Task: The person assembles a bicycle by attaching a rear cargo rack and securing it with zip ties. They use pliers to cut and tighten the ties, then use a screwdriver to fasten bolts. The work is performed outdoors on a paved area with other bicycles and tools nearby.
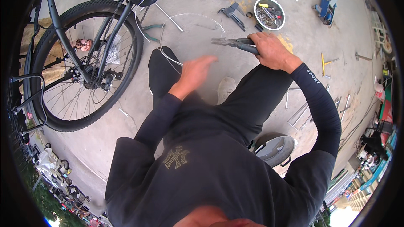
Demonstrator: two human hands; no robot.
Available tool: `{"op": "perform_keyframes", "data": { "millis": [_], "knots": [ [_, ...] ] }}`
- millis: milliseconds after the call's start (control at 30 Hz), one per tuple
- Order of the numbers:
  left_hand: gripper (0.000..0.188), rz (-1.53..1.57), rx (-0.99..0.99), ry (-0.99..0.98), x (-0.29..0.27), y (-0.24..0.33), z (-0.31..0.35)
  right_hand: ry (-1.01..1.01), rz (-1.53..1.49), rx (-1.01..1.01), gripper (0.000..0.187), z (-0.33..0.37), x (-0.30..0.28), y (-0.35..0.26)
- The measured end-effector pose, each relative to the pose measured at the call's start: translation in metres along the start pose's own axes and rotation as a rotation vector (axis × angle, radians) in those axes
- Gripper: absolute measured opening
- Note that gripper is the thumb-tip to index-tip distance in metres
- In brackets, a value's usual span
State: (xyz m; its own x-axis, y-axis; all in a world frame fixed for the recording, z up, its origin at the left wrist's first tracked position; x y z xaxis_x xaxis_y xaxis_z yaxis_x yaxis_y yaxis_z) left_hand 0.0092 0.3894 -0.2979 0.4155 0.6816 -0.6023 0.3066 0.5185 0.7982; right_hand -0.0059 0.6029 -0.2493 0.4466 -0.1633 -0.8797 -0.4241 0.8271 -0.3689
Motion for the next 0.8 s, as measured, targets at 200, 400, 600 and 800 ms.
{"op": "perform_keyframes", "data": {
  "millis": [200, 400, 600, 800],
  "knots": [
    [0.029, 0.057, 0.058, -0.040, 0.031, -0.005, -0.029, -0.094, -0.242, 0.136, 0.028, 0.020, 0.009, 0.041],
    [0.029, 0.013, -0.054, -0.155, 0.055, -0.014, -0.054, 0.021, -0.017, 0.238, 0.034, 0.018, 0.008, 0.055],
    [0.026, 0.159, -0.134, -0.177, 0.051, -0.024, -0.071, 0.118, 0.120, 0.284, 0.025, 0.023, -0.021, 0.060],
    [0.032, 0.942, -0.318, -0.110, -0.044, -0.063, -0.079, 0.240, -1.235, 0.546, 0.031, 0.091, -0.016, 0.060]
  ]
}}
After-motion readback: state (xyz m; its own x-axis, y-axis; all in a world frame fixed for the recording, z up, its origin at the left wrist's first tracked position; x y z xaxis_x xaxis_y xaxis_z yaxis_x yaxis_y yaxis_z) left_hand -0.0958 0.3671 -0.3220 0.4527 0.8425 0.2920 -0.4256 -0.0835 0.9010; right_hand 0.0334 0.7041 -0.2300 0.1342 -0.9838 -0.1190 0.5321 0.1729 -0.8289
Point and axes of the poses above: each hand's wrist, its own z-axis away from the middle knuckle, its own x-axis out of the palm, y = z × x, the point moved 9 cm from there along -z, towards the middle knuckle, and after that the axes turned 10 degrees about -x, right-handed, at the moved point
